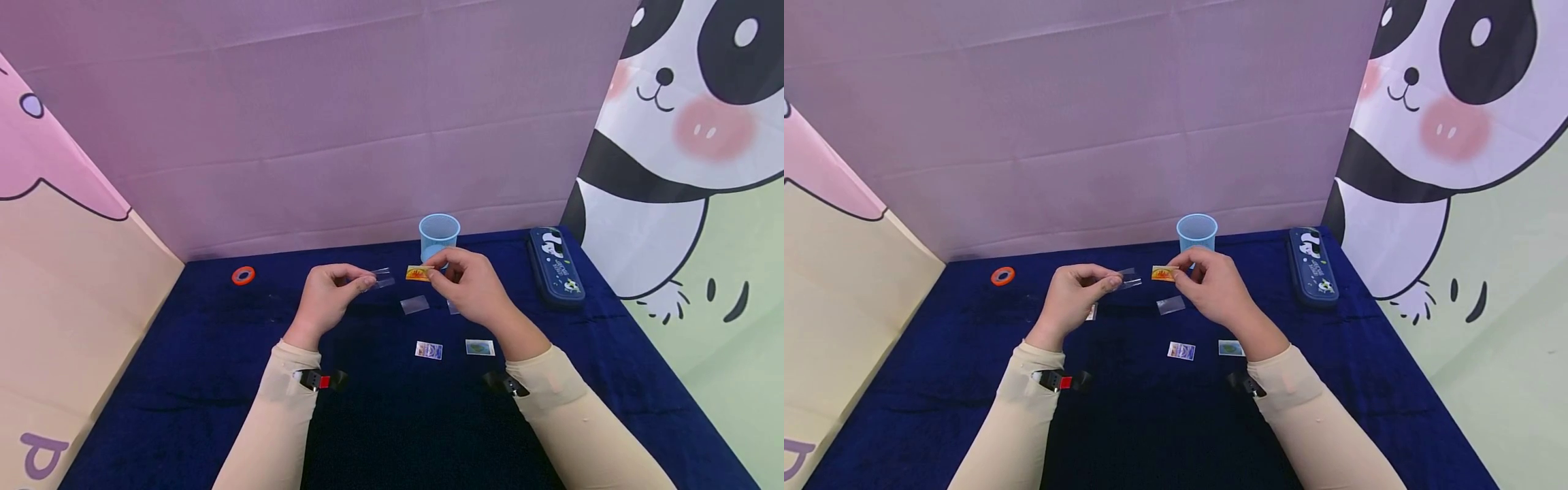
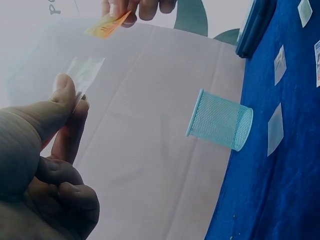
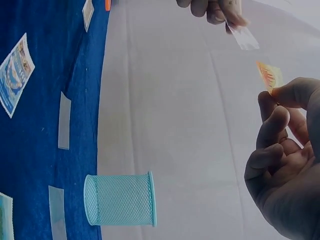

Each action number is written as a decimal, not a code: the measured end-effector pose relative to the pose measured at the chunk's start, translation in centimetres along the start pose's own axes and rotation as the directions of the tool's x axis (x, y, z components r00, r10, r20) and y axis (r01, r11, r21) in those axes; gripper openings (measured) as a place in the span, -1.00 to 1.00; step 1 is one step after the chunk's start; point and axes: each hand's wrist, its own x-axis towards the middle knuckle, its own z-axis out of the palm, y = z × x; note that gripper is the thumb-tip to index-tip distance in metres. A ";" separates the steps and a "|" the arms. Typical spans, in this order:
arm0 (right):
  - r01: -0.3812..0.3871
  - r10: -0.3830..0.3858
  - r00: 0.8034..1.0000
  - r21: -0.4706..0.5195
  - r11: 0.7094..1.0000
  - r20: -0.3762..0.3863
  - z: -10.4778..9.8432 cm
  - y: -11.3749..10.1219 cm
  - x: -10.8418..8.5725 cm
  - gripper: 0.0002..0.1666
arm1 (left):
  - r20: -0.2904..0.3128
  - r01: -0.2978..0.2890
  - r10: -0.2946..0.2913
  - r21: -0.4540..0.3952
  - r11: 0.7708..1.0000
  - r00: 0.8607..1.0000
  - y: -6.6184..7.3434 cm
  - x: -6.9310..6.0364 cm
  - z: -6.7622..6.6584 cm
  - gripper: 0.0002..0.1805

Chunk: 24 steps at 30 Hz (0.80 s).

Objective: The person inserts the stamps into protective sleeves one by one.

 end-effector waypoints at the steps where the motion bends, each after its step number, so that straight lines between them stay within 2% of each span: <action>1: -0.002 0.002 1.000 0.000 1.000 0.002 0.1 0.0 0.0 -0.88 | 0.000 0.000 0.000 0.002 1.000 1.000 0.0 0.0 0.1 -0.90; 13: -0.078 0.077 0.996 0.020 0.997 0.047 0.6 -0.2 -0.1 -0.88 | 0.011 0.003 -0.003 0.003 1.000 1.000 -0.3 0.0 0.4 -0.88; 24: -0.051 0.052 0.997 -0.030 0.998 0.050 1.0 0.0 0.0 -0.89 | 0.020 0.013 -0.013 0.007 1.000 1.000 -0.4 -0.1 0.7 -0.90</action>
